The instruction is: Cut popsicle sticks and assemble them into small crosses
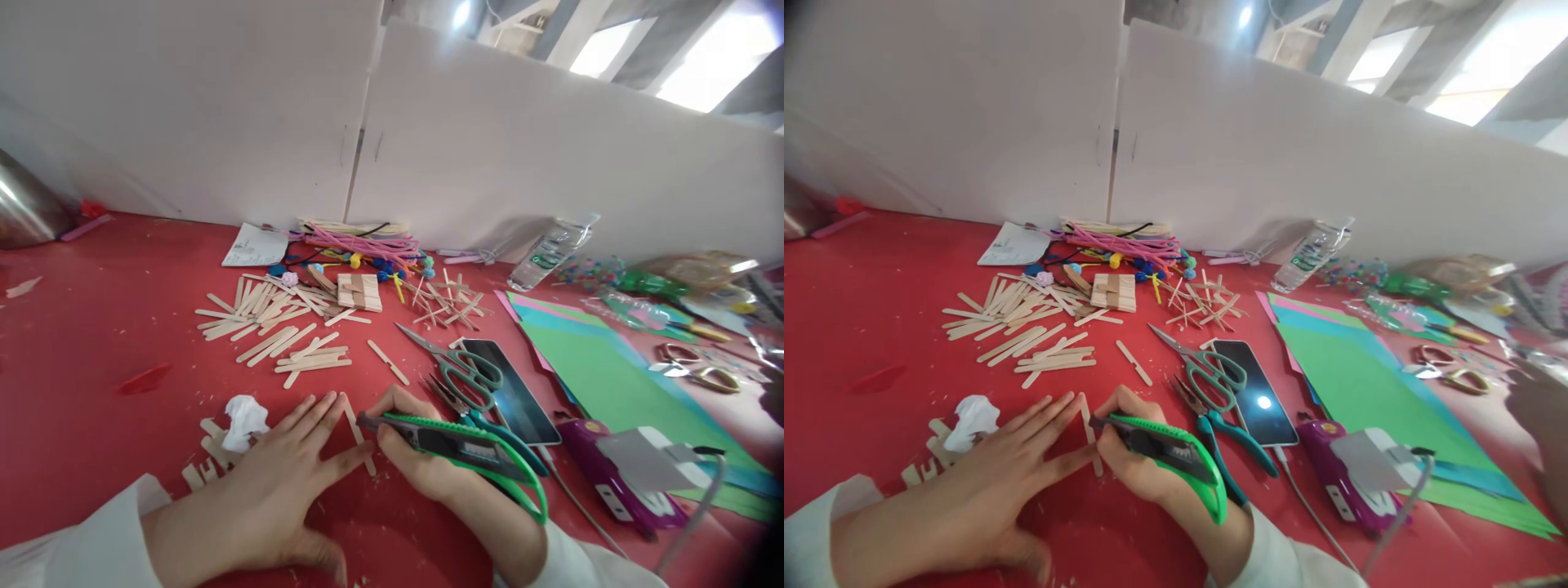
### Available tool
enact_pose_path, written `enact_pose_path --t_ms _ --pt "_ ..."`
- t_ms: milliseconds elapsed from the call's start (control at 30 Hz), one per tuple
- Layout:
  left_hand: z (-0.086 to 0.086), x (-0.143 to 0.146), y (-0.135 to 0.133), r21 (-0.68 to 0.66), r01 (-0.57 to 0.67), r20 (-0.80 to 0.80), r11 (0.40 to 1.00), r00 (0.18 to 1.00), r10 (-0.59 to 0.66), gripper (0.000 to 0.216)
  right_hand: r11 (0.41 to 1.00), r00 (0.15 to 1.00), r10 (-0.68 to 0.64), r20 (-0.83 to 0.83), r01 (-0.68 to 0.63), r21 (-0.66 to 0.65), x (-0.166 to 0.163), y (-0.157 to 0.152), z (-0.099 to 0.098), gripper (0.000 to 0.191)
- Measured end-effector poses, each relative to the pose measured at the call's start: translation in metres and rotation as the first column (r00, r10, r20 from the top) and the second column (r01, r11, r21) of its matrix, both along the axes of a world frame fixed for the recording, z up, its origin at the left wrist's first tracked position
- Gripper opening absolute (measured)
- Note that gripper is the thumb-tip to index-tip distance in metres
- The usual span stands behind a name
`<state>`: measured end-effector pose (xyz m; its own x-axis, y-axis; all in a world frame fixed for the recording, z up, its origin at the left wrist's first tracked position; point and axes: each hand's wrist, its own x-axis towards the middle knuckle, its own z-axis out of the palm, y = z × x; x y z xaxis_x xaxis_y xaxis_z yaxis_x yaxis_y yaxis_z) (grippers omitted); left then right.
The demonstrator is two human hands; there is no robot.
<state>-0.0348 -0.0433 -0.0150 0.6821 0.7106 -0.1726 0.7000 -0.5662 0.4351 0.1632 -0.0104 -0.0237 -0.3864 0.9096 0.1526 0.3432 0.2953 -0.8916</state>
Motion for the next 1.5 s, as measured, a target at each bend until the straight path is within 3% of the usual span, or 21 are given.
enact_pose_path --t_ms 600,900,1033,1200,1367,1500 --pt "-0.01 -0.004 0.0 0.013 0.003 0.066 1.0 0.998 -0.004 0.082 0.998 0.999 0.051 0.008 -0.051 -0.049 -0.004 -0.003 0.002 0.007" --pt "-0.005 -0.001 -0.001 0.017 -0.007 0.03 1.0 1.0 0.006 0.083 0.998 0.999 0.0 0.032 -0.002 0.057 -0.005 -0.007 0.004 0.004" --pt "0.0 -0.003 -0.001 0.089 -0.01 0.02 0.996 1.0 0.008 0.083 0.985 0.994 -0.112 -0.018 0.113 0.13 0.003 -0.003 -0.001 0.006" --pt "-0.001 -0.005 0.0 0.161 -0.037 -0.012 0.986 0.999 0.039 0.083 0.986 0.99 -0.143 -0.016 0.144 0.084 0.011 0.003 0.003 0.007" --pt "-0.002 -0.003 0.001 0.063 0.015 -0.029 0.998 1.0 -0.013 0.083 1.0 1.0 -0.023 0.017 0.022 0.014 0.006 0.0 0.005 0.006" --pt "0.001 -0.003 0.001 0.007 0.009 -0.029 1.0 1.0 -0.008 0.083 0.999 1.0 -0.019 -0.022 0.018 -0.048 0.0 -0.004 0.001 0.006"
